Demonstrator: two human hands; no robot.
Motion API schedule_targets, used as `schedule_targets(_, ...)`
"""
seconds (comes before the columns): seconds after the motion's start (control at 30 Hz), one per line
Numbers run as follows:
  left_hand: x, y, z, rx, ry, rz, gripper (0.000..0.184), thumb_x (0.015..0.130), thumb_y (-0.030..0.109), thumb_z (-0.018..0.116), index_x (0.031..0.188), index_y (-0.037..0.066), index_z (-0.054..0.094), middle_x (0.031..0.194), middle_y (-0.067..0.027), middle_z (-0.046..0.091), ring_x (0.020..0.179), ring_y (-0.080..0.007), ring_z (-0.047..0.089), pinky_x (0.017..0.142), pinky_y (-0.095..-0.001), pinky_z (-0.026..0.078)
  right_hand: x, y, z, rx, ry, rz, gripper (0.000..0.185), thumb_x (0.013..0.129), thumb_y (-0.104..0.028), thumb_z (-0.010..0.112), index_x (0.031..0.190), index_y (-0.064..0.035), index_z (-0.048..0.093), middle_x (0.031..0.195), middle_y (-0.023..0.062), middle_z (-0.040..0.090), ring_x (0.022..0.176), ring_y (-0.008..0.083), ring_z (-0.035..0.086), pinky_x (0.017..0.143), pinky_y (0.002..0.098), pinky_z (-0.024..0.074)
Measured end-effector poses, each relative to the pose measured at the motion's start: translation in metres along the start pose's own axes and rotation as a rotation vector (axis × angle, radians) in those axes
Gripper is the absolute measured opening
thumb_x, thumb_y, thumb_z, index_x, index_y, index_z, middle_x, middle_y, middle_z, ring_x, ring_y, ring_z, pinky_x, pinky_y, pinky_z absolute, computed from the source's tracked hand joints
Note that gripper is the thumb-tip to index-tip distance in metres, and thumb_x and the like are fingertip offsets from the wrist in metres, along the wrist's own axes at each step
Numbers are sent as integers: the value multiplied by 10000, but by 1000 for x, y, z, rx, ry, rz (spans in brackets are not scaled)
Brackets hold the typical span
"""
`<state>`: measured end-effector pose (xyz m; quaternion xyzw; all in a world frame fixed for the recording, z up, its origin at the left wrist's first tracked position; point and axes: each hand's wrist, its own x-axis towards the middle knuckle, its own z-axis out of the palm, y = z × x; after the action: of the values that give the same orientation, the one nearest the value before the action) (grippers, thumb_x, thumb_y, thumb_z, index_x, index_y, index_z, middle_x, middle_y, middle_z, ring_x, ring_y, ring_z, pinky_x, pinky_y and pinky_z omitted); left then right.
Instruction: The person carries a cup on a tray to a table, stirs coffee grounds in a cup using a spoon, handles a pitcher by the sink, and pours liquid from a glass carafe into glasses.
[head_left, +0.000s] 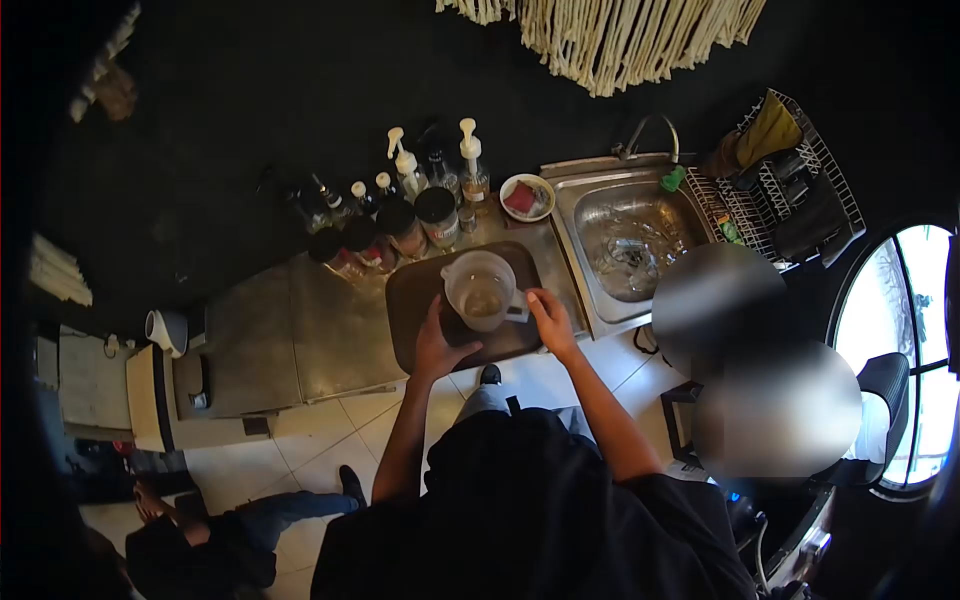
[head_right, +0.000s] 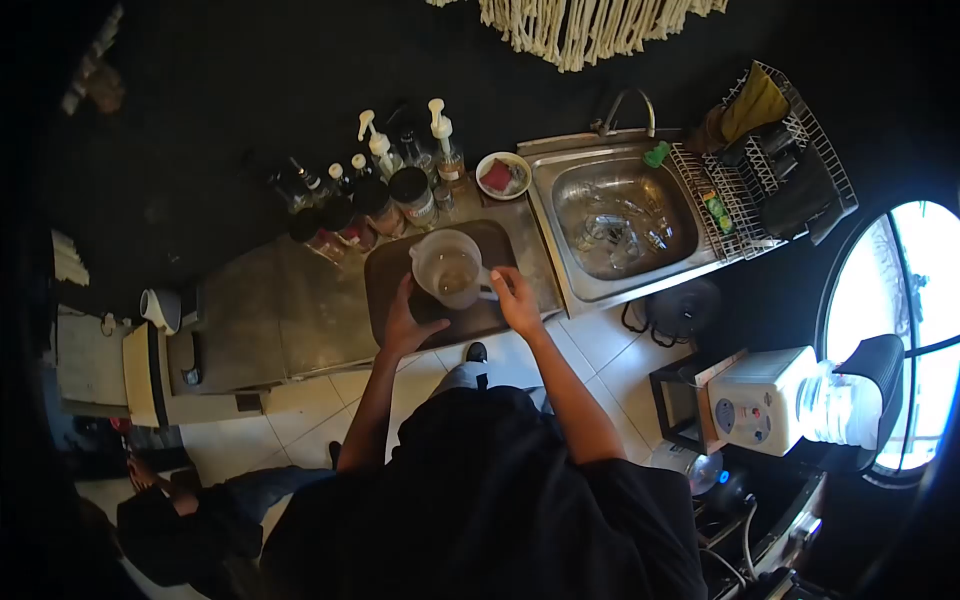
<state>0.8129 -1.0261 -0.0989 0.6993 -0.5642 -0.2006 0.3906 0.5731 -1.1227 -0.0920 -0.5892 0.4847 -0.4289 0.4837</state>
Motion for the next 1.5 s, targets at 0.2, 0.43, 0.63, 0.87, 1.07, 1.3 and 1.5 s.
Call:
schedule_targets(0.2, 81, -11, 5, -452, -418, 28, 1240, 539, 277, 1045, 1552, 23, 376, 1481, -175, 543, 1379, -305, 548, 1131, -433, 452, 6, 4, 39, 215, -18, 256, 522, 1046, -441, 644, 768, -3, 704, 654, -74, 501, 629, 57, 430, 604, 264, 400)
schedule_targets(0.43, 93, 84, -53, -377, -313, 334, 1238, 602, 402, 1007, 1575, 23, 341, 1529, -207, 485, 1460, -400, 448, 1213, -511, 357, -22, -147, -12, 343, 15, 166, 456, 971, -380, 690, 863, 63, 694, 751, 28, 653, 756, 88, 533, 656, 307, 410)
schedule_targets(0.63, -3, 82, -190, -689, -448, 237, 998, 765, 577, 762, 1529, 28, 430, 1554, -233, 459, 1485, -406, 414, 1238, -551, 279, -9, -286, -50, 284, -388, -451, 441, 805, -422, 839, 788, -7, 691, 768, 149, 683, 743, 333, 636, 671, 395, 476)
schedule_targets(0.87, 97, 179, -196, -932, -544, 135, 901, 1025, 759, 274, 1491, 30, 527, 1596, -253, 427, 1523, -407, 357, 1280, -599, 110, -21, -315, 3, 377, 260, -664, 493, 814, -470, 839, 635, -116, 547, 607, 31, 521, 558, 233, 552, 530, 329, 446)
schedule_targets(1.07, 95, 179, -186, -846, -448, 271, 969, 987, 822, 280, 1449, 22, 570, 1553, -260, 478, 1514, -395, 372, 1278, -607, 129, -15, -318, -24, 296, -12, -787, 619, 855, -613, 763, 607, -95, 530, 564, 34, 502, 448, 200, 487, 433, 324, 375)
schedule_targets(1.3, 102, 197, -194, -952, -443, 247, 999, 990, 823, 248, 1429, -12, 576, 1518, -259, 508, 1492, -404, 405, 1269, -608, 151, -15, -328, -15, 330, -8, -849, 747, 891, -690, 715, 520, -111, 424, 483, 0, 417, 336, 147, 359, 352, 304, 250)
schedule_targets(1.5, 105, 206, -192, -924, -360, 293, 922, 1036, 737, 236, 1394, -42, 573, 1477, -243, 542, 1445, -411, 466, 1257, -628, 166, -12, -330, -15, 319, 30, -857, 715, 915, -666, 702, 551, -100, 461, 492, 11, 436, 335, 154, 372, 351, 302, 272)
